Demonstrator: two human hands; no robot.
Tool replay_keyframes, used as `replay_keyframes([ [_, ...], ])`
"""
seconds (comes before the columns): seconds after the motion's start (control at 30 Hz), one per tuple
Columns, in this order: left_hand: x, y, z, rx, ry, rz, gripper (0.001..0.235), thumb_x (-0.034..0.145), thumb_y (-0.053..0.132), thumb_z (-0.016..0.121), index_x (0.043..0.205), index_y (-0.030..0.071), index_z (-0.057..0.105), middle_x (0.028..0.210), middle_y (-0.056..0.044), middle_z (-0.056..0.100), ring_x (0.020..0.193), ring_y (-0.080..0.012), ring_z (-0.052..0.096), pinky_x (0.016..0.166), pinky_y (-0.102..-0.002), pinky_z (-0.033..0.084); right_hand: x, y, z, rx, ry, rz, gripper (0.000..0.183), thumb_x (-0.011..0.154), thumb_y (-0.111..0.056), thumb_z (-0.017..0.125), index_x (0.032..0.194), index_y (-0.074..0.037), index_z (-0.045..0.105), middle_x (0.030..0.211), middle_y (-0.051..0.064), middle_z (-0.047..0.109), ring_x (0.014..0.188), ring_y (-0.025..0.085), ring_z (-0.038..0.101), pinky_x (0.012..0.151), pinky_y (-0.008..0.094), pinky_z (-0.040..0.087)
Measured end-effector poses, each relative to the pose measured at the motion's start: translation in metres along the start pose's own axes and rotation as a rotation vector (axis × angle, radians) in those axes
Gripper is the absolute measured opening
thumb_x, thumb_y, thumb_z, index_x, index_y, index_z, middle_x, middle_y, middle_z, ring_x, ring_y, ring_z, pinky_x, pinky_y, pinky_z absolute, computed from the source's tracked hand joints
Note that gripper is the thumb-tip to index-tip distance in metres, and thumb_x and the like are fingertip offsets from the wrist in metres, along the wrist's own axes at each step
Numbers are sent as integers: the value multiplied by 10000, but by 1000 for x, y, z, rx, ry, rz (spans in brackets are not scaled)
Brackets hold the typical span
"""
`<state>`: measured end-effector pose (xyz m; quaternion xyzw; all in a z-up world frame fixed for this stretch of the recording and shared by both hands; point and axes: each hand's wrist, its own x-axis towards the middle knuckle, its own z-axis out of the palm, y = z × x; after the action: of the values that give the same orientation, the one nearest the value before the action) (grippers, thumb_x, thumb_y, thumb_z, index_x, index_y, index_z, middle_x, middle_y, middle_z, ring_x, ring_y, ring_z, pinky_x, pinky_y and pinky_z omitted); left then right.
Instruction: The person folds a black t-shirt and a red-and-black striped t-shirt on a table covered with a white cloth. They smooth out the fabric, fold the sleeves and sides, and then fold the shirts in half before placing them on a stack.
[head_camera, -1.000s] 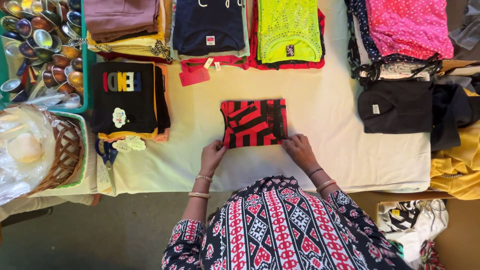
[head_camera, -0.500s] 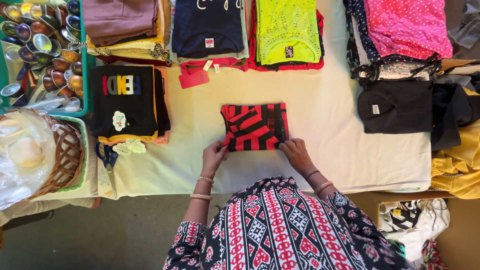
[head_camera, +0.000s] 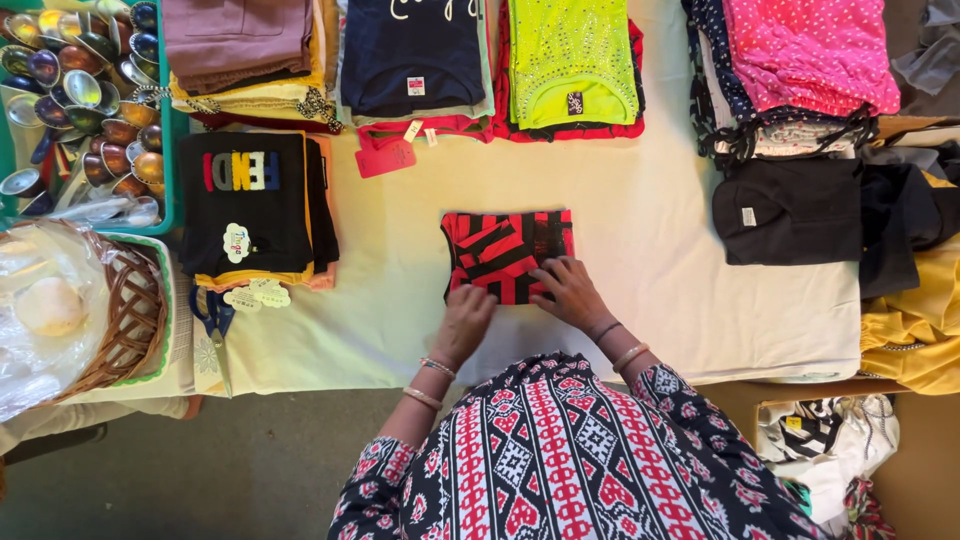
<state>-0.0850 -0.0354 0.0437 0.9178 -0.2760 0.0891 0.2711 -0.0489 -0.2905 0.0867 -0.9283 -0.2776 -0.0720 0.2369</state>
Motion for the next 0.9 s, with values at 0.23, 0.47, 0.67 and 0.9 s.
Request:
replay_keyframes([
  [0.23, 13, 5, 33, -129, -66, -8, 223, 907, 159, 655, 1102, 51, 656, 1053, -101, 611, 1060, -296, 560, 947, -409, 467, -6, 25, 19, 56, -88, 140, 200, 884, -221, 747, 1038, -107, 690, 1031, 78, 629, 1034, 291, 578, 934, 419, 475],
  [0.47, -4, -5, 39, 107, -216, 265, 247, 881, 130, 585, 1108, 47, 637, 1010, -77, 589, 1040, -258, 557, 955, -376, 478, -7, 22, 11, 105, -42, 158, 104, 919, -177, 707, 976, -93, 684, 1006, 80, 626, 1019, 287, 580, 932, 408, 472],
  [0.67, 4, 1, 31, 116, -235, 328, 214, 904, 165, 595, 1087, 59, 633, 1017, -71, 586, 1039, -251, 559, 947, -374, 477, -6, 19, 3, 240, -47, 257, 133, 951, -150, 667, 1064, -89, 700, 1080, 94, 623, 1085, 296, 566, 981, 406, 462],
  [0.9, 43, 27, 49, 17, -158, 318, 209, 929, 228, 611, 1015, 39, 630, 938, -85, 571, 924, -257, 557, 846, -384, 484, 2, 24, -5, 194, -10, 316, 239, 915, -156, 684, 1147, -107, 710, 1145, 99, 619, 1124, 319, 537, 1001, 425, 444],
])
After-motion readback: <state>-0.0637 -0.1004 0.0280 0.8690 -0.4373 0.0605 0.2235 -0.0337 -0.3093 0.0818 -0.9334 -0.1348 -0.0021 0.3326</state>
